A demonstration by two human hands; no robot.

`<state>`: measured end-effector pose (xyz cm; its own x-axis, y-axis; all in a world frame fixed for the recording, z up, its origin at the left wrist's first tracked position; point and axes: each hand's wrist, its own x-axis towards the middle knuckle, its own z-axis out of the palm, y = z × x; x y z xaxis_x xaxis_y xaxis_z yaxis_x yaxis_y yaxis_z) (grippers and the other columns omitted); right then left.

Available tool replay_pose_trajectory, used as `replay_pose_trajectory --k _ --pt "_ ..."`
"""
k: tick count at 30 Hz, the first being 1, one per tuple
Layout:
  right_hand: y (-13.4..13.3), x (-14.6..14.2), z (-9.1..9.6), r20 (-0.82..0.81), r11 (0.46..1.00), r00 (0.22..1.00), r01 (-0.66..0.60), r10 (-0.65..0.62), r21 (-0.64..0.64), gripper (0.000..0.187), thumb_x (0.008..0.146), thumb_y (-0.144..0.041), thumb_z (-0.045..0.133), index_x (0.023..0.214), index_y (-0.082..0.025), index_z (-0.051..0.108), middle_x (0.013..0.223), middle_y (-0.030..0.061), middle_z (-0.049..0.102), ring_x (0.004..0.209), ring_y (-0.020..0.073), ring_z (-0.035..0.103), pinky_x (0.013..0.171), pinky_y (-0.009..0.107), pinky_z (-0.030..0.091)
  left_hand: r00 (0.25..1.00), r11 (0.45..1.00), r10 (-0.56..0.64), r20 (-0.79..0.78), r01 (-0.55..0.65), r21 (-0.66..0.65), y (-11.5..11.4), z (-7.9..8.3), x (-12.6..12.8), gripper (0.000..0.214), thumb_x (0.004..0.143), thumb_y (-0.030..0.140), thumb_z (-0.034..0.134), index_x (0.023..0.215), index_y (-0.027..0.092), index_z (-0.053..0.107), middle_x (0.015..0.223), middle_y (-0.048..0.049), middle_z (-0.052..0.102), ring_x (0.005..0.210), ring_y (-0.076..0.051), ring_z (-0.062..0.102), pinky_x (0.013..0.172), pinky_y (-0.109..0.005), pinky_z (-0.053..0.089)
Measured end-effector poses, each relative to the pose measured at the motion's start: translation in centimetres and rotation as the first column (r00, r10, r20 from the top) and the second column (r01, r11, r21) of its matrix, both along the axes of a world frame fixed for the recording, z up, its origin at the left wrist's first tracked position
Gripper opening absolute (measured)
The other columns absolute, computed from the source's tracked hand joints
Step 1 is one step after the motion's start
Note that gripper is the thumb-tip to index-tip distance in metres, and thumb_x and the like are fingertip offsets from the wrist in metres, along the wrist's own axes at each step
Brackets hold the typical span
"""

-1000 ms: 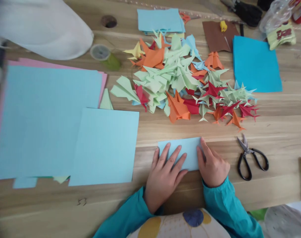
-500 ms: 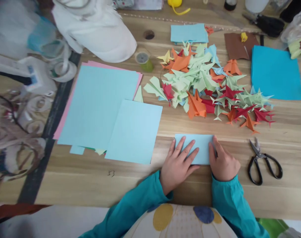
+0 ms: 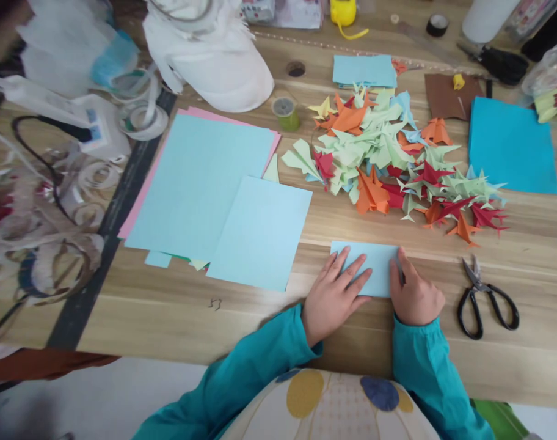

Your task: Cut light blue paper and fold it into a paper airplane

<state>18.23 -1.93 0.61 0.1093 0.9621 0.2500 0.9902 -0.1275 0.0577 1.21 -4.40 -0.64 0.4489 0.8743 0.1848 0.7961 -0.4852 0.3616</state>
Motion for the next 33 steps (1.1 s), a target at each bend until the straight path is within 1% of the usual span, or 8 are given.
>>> replay_pose_trajectory --k 4,10,16,21,24,27,30,33 --pt "0.0 -0.1 0.1 0.003 1.000 1.000 -0.007 0.007 0.006 0.035 0.083 -0.044 0.051 0.109 -0.026 0.067 0.052 0.0049 0.065 0.039 0.0092 0.044 0.046 0.025 0.019 1.000 1.000 0.003 0.006 -0.003 -0.008 0.0 0.1 0.0 0.046 0.084 0.046 0.048 0.123 0.021 0.052 0.141 -0.0057 0.039 0.136 -0.033 0.019 0.107 -0.051 0.028" --pt "0.0 0.0 0.0 0.013 1.000 1.000 -0.016 0.016 0.015 0.036 0.083 -0.045 0.050 0.107 -0.024 0.068 0.047 0.0046 0.060 0.039 0.0090 0.042 0.046 0.025 0.018 1.000 1.000 -0.001 0.015 0.001 -0.001 0.1 0.2 0.0 0.047 0.082 0.046 0.052 0.122 0.022 0.053 0.141 -0.0076 0.039 0.137 -0.031 0.018 0.106 -0.051 0.028" --pt "0.1 0.1 -0.1 0.008 1.000 1.000 -0.014 0.014 -0.006 0.036 0.083 -0.045 0.050 0.108 -0.025 0.068 0.047 0.0049 0.060 0.039 0.0088 0.042 0.047 0.025 0.017 0.999 1.000 0.011 0.043 -0.009 -0.030 0.2 0.3 0.0 0.047 0.082 0.048 0.050 0.121 0.022 0.054 0.140 -0.0057 0.041 0.135 -0.032 0.021 0.106 -0.051 0.029" --pt "0.1 -0.3 0.1 -0.021 0.999 1.000 0.019 -0.020 -0.041 0.040 0.080 -0.050 0.053 0.109 -0.026 0.067 0.052 0.0053 0.064 0.040 0.0097 0.046 0.049 0.025 0.013 0.997 0.999 0.039 0.065 -0.037 -0.040 0.4 0.7 0.1 0.034 0.088 0.034 0.045 0.118 0.023 0.057 0.136 -0.0034 0.046 0.134 -0.029 0.025 0.106 -0.050 0.030" --pt "-0.1 -0.7 0.5 -0.001 0.996 1.000 0.018 -0.018 -0.084 0.048 0.077 -0.056 0.054 0.113 -0.026 0.064 0.057 0.0059 0.066 0.044 0.0127 0.051 0.049 0.026 0.013 0.996 0.999 0.045 0.079 -0.043 -0.028 0.5 0.8 0.1 0.033 0.088 0.029 0.043 0.117 0.024 0.058 0.134 -0.0030 0.048 0.132 -0.029 0.028 0.105 -0.050 0.032" --pt "-0.3 -0.9 0.8 -0.012 0.993 0.999 -0.044 0.043 -0.110 0.061 0.075 -0.062 0.050 0.120 -0.021 0.059 0.069 0.0084 0.068 0.055 0.0166 0.057 0.050 0.026 0.020 0.996 0.999 0.042 0.083 -0.043 0.010 0.5 0.7 0.1 0.032 0.088 0.030 0.043 0.116 0.025 0.059 0.133 -0.0027 0.049 0.130 -0.028 0.031 0.104 -0.050 0.033" --pt "-0.3 -0.7 1.0 -0.018 0.982 0.991 -0.135 0.134 -0.135 0.067 0.076 -0.064 0.046 0.120 -0.015 0.057 0.085 0.0131 0.067 0.076 0.0240 0.060 0.060 0.029 0.032 0.996 0.998 0.029 0.082 -0.034 0.060 0.5 0.3 0.1 0.029 0.087 0.030 0.045 0.110 0.023 0.062 0.132 -0.0036 0.049 0.128 -0.028 0.033 0.102 -0.050 0.035" --pt "-0.1 -0.2 1.4 -0.017 0.957 0.987 -0.162 0.163 -0.239 0.071 0.076 -0.064 0.045 0.125 -0.013 0.051 0.095 0.0155 0.063 0.089 0.0285 0.058 0.070 0.034 0.036 0.996 0.996 0.011 0.086 -0.019 0.085 0.6 -0.3 0.1 0.030 0.087 0.032 0.045 0.111 0.024 0.062 0.131 -0.0041 0.051 0.127 -0.029 0.035 0.100 -0.050 0.037"
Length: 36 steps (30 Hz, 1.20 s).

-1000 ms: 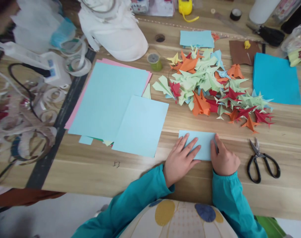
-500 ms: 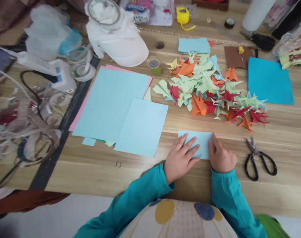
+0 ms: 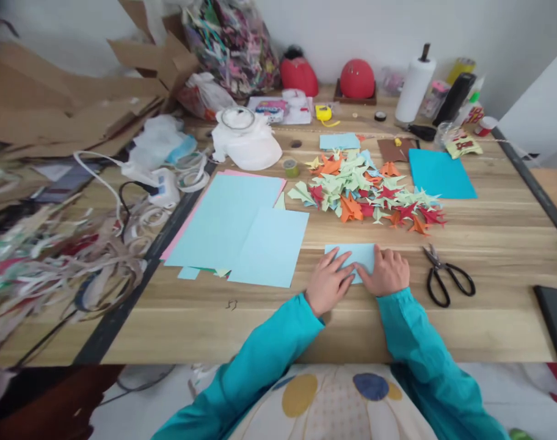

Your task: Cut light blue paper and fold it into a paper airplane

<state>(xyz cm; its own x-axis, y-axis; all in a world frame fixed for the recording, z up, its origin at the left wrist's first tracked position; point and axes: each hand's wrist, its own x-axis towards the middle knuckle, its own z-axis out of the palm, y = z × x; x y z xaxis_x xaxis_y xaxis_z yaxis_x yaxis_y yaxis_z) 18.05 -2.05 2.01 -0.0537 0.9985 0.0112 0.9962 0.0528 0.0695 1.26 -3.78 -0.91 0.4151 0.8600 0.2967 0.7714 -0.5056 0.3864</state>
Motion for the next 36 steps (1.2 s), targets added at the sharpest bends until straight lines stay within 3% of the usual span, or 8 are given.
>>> replay_pose_trajectory --k 5,9,17,28,36 --pt "0.5 1.0 0.7 -0.050 0.972 0.997 -0.074 0.064 -0.225 0.091 0.067 -0.073 0.048 0.136 -0.014 0.035 0.115 0.0173 0.056 0.105 0.0310 0.052 0.084 0.037 0.036 1.000 1.000 -0.012 -0.011 0.012 -0.002 0.3 -0.9 -0.1 0.033 0.087 0.036 0.046 0.115 0.026 0.061 0.131 -0.0040 0.051 0.127 -0.028 0.035 0.101 -0.047 0.037" --pt "0.9 1.2 0.6 -0.036 0.952 0.998 -0.056 0.047 -0.301 0.099 0.065 -0.076 0.046 0.138 -0.012 0.029 0.121 0.0195 0.051 0.112 0.0341 0.048 0.089 0.041 0.035 0.998 1.000 -0.019 -0.054 0.017 -0.023 0.5 -1.2 -0.2 0.035 0.087 0.038 0.045 0.115 0.025 0.061 0.131 -0.0037 0.051 0.127 -0.028 0.035 0.104 -0.045 0.034" --pt "1.3 1.0 0.1 -0.051 0.954 0.999 -0.027 0.012 -0.298 0.092 0.067 -0.078 0.043 0.134 -0.015 0.033 0.121 0.0190 0.052 0.109 0.0335 0.052 0.087 0.042 0.038 0.995 0.999 -0.034 -0.099 0.031 -0.027 0.8 -1.6 -0.1 0.038 0.087 0.042 0.043 0.117 0.025 0.060 0.131 -0.0039 0.051 0.127 -0.028 0.035 0.104 -0.045 0.033" --pt "1.9 0.7 0.9 -0.051 0.936 0.998 0.001 -0.021 -0.352 0.089 0.058 -0.076 0.055 0.122 -0.016 0.041 0.120 0.0188 0.053 0.109 0.0339 0.054 0.084 0.042 0.042 0.977 0.991 -0.128 -0.170 0.119 -0.063 1.5 -1.2 -0.8 0.044 0.086 0.046 0.043 0.122 0.024 0.056 0.135 -0.0071 0.047 0.127 -0.026 0.035 0.107 -0.042 0.028" --pt "2.1 -0.2 1.3 -0.030 0.930 0.998 0.038 -0.053 -0.366 0.083 0.060 -0.070 0.061 0.120 -0.014 0.043 0.116 0.0221 0.055 0.104 0.0365 0.056 0.082 0.045 0.044 0.975 0.987 -0.133 -0.178 0.115 -0.108 2.1 -0.6 -0.7 0.041 0.083 0.047 0.050 0.117 0.027 0.060 0.133 -0.0058 0.048 0.122 -0.025 0.038 0.106 -0.040 0.029"
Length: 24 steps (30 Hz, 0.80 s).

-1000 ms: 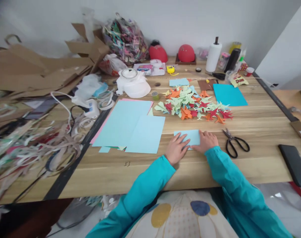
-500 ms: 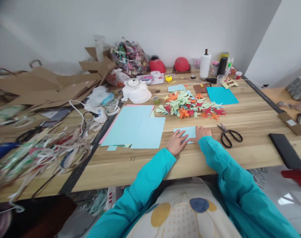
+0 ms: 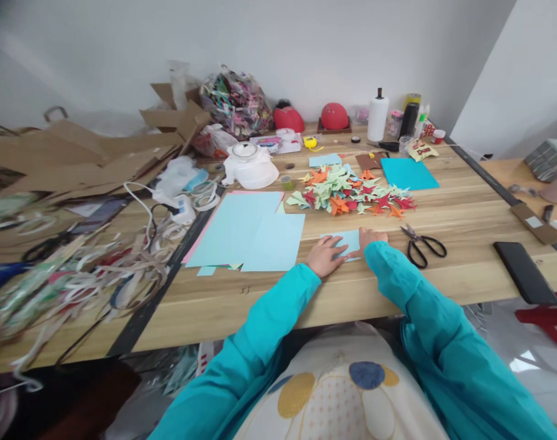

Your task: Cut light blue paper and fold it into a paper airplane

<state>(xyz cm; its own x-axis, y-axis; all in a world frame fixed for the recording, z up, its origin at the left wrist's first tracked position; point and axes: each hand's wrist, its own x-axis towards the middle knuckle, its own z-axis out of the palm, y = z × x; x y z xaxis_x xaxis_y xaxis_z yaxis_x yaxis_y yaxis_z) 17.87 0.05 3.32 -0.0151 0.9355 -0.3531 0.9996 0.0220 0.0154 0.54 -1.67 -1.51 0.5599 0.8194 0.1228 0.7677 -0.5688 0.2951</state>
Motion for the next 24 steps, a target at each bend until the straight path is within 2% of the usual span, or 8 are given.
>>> replay_pose_trajectory --k 4,9,14,18,24 --pt "0.4 0.5 0.1 -0.024 0.999 1.000 -0.017 0.016 -0.044 0.090 0.054 -0.069 0.067 0.122 -0.017 0.040 0.118 0.0192 0.055 0.106 0.0348 0.056 0.084 0.044 0.044 1.000 1.000 -0.003 -0.009 0.003 -0.019 0.0 0.3 -0.1 0.042 0.082 0.047 0.050 0.119 0.027 0.059 0.134 -0.0047 0.047 0.123 -0.025 0.036 0.105 -0.039 0.028" --pt "0.4 0.9 0.4 -0.023 0.996 0.999 -0.032 0.030 -0.078 0.093 0.051 -0.070 0.067 0.122 -0.017 0.039 0.119 0.0181 0.054 0.108 0.0339 0.055 0.084 0.045 0.045 0.997 0.994 0.081 0.006 -0.080 -0.069 0.4 0.6 0.2 0.036 0.089 0.048 0.037 0.105 0.036 0.066 0.130 0.0039 0.051 0.116 -0.024 0.039 0.098 -0.040 0.034" --pt "0.2 0.8 0.4 -0.026 0.997 0.998 -0.065 0.064 -0.046 0.087 0.057 -0.074 0.060 0.119 -0.015 0.041 0.118 0.0188 0.055 0.107 0.0349 0.056 0.084 0.046 0.044 0.990 0.988 0.141 0.028 -0.139 -0.064 0.6 0.3 0.5 0.030 0.082 0.052 0.048 0.102 0.040 0.066 0.128 0.0068 0.052 0.115 -0.026 0.038 0.092 -0.042 0.035" --pt "0.3 0.6 0.0 -0.020 0.998 0.999 -0.051 0.051 -0.020 0.082 0.060 -0.072 0.059 0.117 -0.015 0.043 0.116 0.0207 0.056 0.105 0.0359 0.056 0.084 0.046 0.044 0.992 0.993 0.118 0.033 -0.117 -0.029 0.5 -0.2 0.2 0.032 0.081 0.054 0.049 0.104 0.039 0.065 0.129 0.0056 0.052 0.115 -0.027 0.037 0.092 -0.043 0.035" --pt "0.7 0.8 -0.2 -0.033 0.996 0.998 -0.054 0.052 -0.066 0.090 0.052 -0.068 0.069 0.119 -0.016 0.040 0.115 0.0198 0.057 0.103 0.0358 0.057 0.082 0.046 0.045 1.000 1.000 0.012 0.026 -0.012 -0.020 1.1 -0.3 -0.9 0.039 0.077 0.058 0.051 0.110 0.040 0.062 0.131 0.0040 0.050 0.116 -0.027 0.038 0.094 -0.044 0.034"
